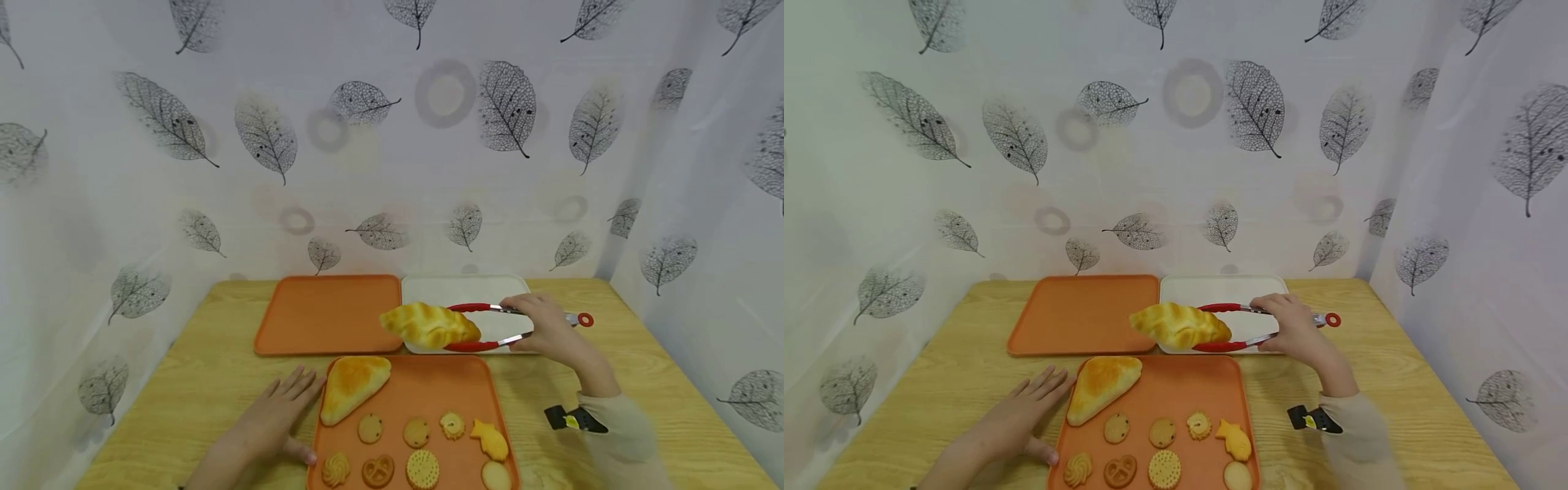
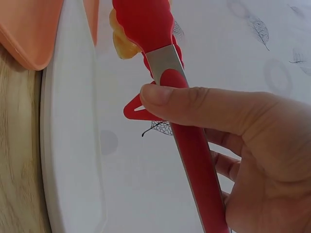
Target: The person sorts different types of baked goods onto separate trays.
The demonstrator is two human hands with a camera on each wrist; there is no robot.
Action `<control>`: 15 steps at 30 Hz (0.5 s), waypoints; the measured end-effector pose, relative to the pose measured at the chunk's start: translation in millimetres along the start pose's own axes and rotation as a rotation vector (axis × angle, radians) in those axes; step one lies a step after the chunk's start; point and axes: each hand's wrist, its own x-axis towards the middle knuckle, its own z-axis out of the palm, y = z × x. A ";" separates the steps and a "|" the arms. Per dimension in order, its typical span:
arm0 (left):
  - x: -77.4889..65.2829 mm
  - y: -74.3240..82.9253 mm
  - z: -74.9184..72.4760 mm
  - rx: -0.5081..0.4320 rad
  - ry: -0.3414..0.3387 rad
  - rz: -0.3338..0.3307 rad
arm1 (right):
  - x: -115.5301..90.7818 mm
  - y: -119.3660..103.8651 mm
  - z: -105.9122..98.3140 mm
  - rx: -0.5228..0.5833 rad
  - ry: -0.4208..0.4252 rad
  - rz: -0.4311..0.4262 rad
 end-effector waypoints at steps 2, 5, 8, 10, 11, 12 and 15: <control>-0.5 -0.1 0.4 0.001 0.001 -0.003 | 4.4 -1.1 5.6 0.001 -0.001 -0.013; -0.5 -0.2 0.6 0.001 0.001 -0.005 | 12.3 -3.6 13.0 0.001 -0.010 -0.014; -0.4 -0.1 0.5 -0.003 -0.001 -0.004 | 22.8 -7.0 19.3 0.008 -0.018 -0.012; -0.2 0.1 0.6 -0.006 0.000 -0.007 | 31.0 -9.6 24.0 0.009 -0.026 -0.006; -0.3 -0.1 0.8 -0.004 0.002 -0.006 | 35.4 -11.1 26.3 0.014 -0.032 -0.003; -0.5 0.1 0.8 -0.004 0.004 -0.007 | 39.6 -12.3 28.6 0.016 -0.040 0.003; -1.2 -0.1 1.4 0.001 0.015 -0.007 | 53.8 -16.2 36.8 0.021 -0.062 0.023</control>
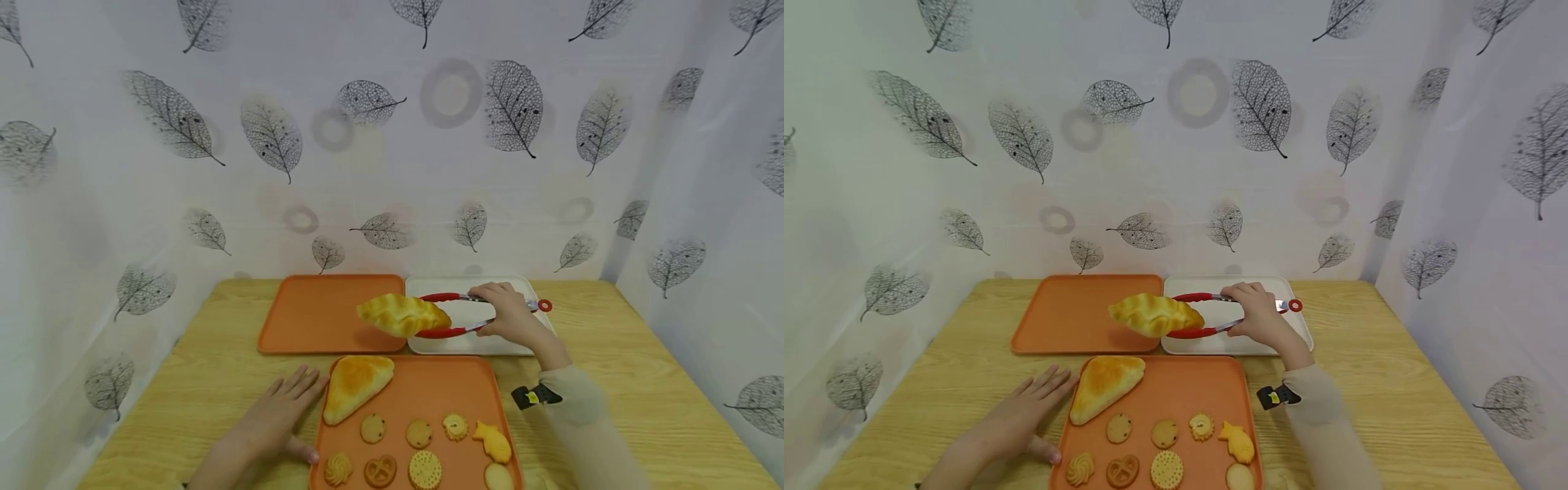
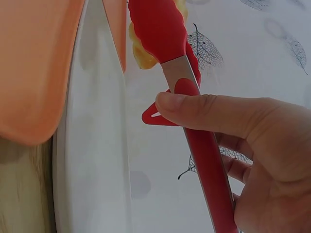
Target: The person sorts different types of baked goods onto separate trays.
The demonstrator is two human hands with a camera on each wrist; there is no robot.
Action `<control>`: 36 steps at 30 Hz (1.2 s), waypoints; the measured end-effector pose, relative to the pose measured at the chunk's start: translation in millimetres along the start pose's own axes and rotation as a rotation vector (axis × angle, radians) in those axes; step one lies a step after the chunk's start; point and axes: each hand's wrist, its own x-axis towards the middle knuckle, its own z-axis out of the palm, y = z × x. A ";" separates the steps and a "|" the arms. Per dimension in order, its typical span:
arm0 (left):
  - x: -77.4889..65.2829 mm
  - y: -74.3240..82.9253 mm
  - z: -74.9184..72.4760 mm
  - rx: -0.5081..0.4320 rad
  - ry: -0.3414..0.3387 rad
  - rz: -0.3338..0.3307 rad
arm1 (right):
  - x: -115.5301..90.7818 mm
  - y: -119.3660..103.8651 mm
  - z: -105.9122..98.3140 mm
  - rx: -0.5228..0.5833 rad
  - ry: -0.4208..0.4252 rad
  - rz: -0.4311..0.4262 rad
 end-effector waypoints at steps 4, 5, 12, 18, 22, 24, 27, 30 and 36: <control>-0.3 -0.1 1.2 -0.005 0.002 0.001 | 17.5 -6.2 8.2 0.002 -0.016 0.006; -0.3 -0.1 1.5 -0.007 0.000 0.000 | 21.3 -7.8 10.0 0.003 -0.018 0.004; -0.7 -0.3 3.5 -0.017 -0.013 0.001 | 46.4 -20.2 19.8 -0.060 -0.028 0.004; -1.5 -1.7 3.7 -0.015 -0.015 0.005 | 69.5 -30.6 28.6 -0.086 -0.067 0.043; -0.8 -2.4 2.1 0.001 0.003 0.012 | 85.2 -34.8 33.8 -0.097 -0.087 0.065; -0.1 -2.7 1.3 0.011 0.016 0.012 | 92.8 -36.0 36.4 -0.104 -0.091 0.068; 0.5 -2.9 0.5 0.007 0.013 0.006 | 102.1 -37.2 41.1 -0.106 -0.108 0.073; 0.9 -3.1 1.0 -0.002 -0.005 0.001 | 108.9 -38.1 46.8 -0.111 -0.135 0.083; 2.0 -3.8 1.9 -0.009 -0.015 0.002 | 120.2 -39.2 61.2 -0.128 -0.181 0.092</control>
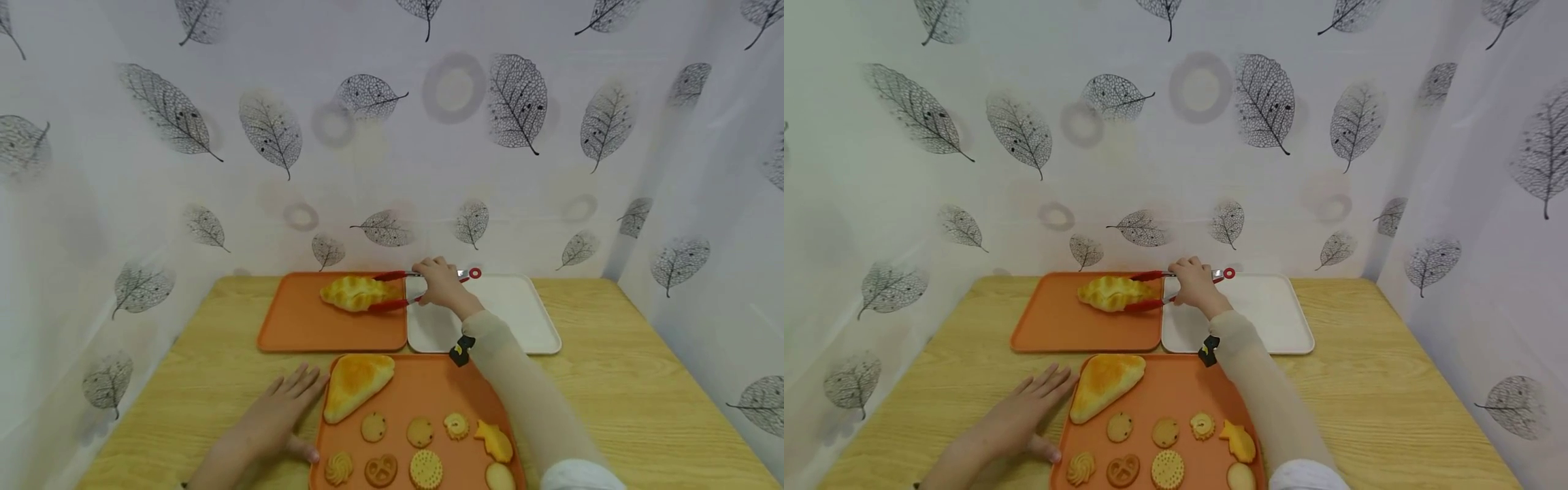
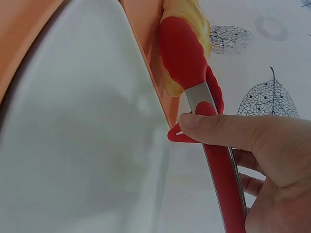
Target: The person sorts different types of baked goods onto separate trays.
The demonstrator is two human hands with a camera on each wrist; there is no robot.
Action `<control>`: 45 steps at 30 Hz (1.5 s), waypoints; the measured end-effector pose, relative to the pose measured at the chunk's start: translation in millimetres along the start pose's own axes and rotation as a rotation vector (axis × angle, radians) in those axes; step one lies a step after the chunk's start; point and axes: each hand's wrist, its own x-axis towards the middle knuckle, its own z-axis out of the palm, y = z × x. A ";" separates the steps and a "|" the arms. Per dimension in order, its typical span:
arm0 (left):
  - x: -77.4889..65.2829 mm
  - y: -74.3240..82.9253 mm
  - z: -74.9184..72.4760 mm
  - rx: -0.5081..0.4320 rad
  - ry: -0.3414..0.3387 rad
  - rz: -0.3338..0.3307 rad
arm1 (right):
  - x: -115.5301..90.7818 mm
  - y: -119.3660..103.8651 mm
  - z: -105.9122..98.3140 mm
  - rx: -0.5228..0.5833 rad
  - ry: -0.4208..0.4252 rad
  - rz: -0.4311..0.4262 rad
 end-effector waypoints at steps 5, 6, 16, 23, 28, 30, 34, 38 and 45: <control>0.3 0.2 -0.7 0.003 -0.002 -0.005 | 9.3 -1.4 5.5 -0.015 -0.022 0.015; 0.3 0.2 -0.7 0.004 -0.002 -0.005 | 10.9 -1.3 5.5 -0.018 -0.024 0.018; -1.5 2.4 -1.8 -0.015 -0.006 0.001 | 23.8 -8.0 -5.1 -0.088 -0.058 0.018; -3.6 3.5 -1.0 -0.032 -0.012 -0.006 | 24.3 -11.9 -7.3 -0.125 -0.039 0.023; -5.1 4.1 -1.1 -0.039 -0.017 -0.013 | 19.3 -13.1 -11.4 -0.145 0.020 0.006; -5.3 4.3 -1.8 -0.038 -0.014 -0.013 | 14.4 -14.0 -16.7 -0.140 0.042 -0.005; -4.7 5.3 -3.4 -0.029 -0.002 -0.011 | -0.2 -12.9 -29.8 -0.106 0.089 -0.036; -3.4 6.5 -5.2 -0.024 -0.008 -0.014 | -19.2 -6.5 -39.7 -0.067 0.138 -0.072; -1.9 5.9 -5.3 -0.034 -0.007 0.000 | -62.0 1.6 -51.5 0.011 0.178 -0.110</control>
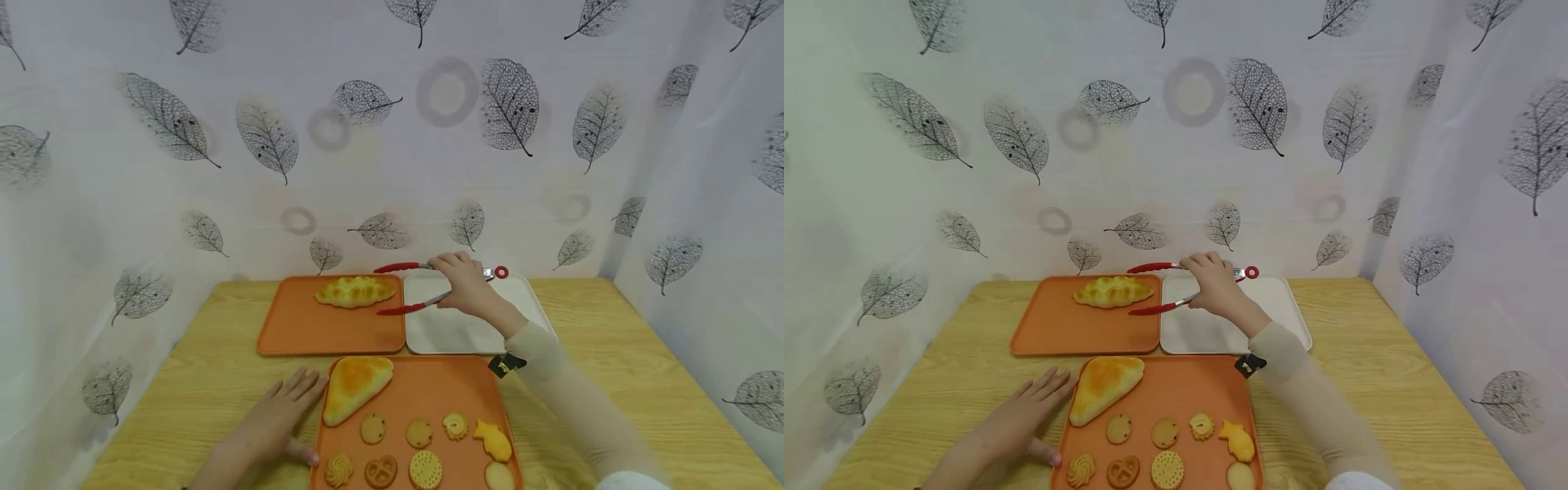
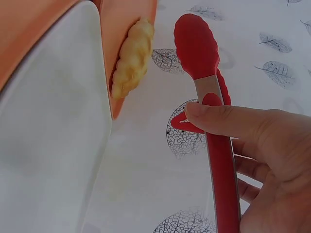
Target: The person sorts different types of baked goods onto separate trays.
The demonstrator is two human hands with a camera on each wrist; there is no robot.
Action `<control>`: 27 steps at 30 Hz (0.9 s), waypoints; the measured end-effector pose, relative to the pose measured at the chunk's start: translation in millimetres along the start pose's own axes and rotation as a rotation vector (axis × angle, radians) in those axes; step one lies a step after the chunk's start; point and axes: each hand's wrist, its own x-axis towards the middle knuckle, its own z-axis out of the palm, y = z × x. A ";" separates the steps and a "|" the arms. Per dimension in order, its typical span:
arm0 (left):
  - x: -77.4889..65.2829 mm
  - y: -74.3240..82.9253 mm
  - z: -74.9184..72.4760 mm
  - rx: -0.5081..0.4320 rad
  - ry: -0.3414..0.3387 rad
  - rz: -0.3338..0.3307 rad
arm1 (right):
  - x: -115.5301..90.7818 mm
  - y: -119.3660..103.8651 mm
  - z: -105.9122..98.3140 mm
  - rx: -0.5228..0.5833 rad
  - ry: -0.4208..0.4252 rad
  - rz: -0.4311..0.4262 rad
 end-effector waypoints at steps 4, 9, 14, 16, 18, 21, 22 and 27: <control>-0.6 -1.4 1.1 -0.002 0.006 0.004 | -23.6 -1.8 -3.0 0.015 0.015 -0.047; -1.4 -1.8 2.7 -0.004 0.004 0.007 | -49.7 -6.1 -0.4 -0.004 0.008 -0.106; -1.2 -1.8 2.9 -0.003 0.001 0.007 | -67.0 -12.8 3.4 0.000 -0.028 -0.152; -1.0 -2.2 3.0 0.001 0.005 0.010 | -70.4 -15.8 6.2 -0.012 -0.047 -0.170; -0.5 -2.6 3.1 0.002 0.009 0.010 | -72.3 -19.0 9.3 -0.024 -0.068 -0.184; 0.2 -2.7 2.9 0.000 0.009 0.005 | -72.6 -23.8 13.9 -0.033 -0.105 -0.200; 0.3 -2.6 2.8 -0.002 0.007 0.003 | -72.4 -25.3 15.4 -0.037 -0.114 -0.204; -0.7 -2.2 2.1 -0.001 0.007 -0.002 | -69.8 -32.4 21.1 -0.037 -0.164 -0.210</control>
